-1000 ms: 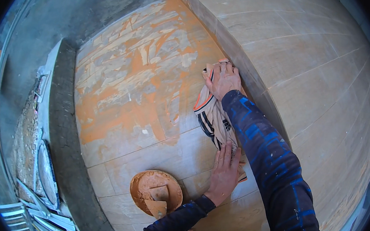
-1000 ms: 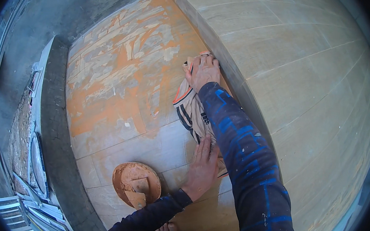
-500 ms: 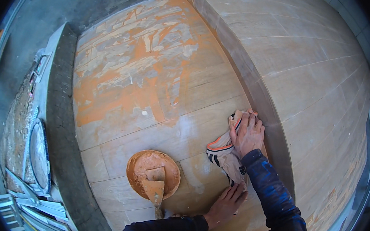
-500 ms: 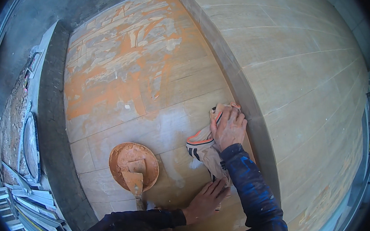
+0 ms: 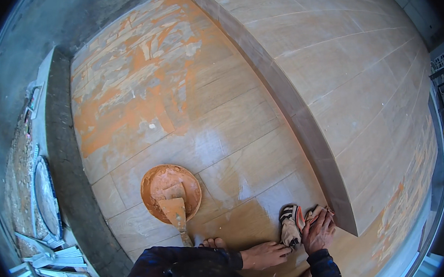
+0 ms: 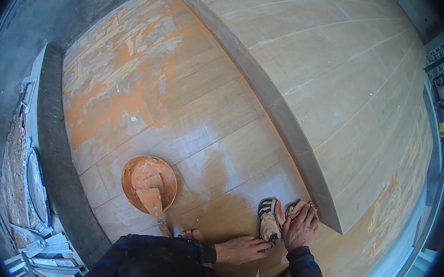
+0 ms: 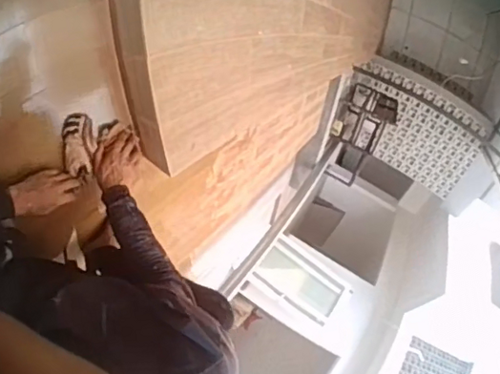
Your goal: The person applies grout to floor tile joints using a small scraper and their fingers, then wipes the tiles with wet rags and rinses them in a bucket of water.
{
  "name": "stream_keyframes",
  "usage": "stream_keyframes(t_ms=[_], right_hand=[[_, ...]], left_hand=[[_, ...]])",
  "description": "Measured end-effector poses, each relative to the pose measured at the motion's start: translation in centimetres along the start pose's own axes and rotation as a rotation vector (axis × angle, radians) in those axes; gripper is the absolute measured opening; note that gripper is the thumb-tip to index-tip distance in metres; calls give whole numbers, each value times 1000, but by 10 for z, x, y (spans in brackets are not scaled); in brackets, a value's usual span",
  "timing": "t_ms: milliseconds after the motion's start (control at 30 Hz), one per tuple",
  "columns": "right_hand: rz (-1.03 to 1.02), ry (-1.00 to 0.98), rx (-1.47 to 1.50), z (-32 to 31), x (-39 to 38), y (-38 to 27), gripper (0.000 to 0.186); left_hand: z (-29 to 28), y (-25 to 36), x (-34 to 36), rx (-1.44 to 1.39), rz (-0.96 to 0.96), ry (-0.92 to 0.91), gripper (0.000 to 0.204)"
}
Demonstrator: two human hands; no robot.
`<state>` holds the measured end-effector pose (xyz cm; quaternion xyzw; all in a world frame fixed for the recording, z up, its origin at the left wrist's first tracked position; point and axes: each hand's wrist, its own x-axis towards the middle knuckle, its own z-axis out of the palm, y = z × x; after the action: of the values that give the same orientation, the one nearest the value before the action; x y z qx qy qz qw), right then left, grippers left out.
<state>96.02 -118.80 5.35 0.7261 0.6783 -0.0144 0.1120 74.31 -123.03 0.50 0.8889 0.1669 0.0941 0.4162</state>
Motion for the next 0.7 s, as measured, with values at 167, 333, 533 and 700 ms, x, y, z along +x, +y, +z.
stream_keyframes(t_ms=[167,333,533,700], right_hand=[[310,-30,35,69,-73,95,69],[750,-245,397,85,-124,214,46],[358,-534,403,-5,-98,255,44],[395,-894,432,-87,-92,309,51]], left_hand=[[20,-2,23,-6,114,-37,42],[33,-8,27,-116,190,34,46],[22,-4,51,-225,150,-51,42],[23,7,84,-291,204,-107,45]])
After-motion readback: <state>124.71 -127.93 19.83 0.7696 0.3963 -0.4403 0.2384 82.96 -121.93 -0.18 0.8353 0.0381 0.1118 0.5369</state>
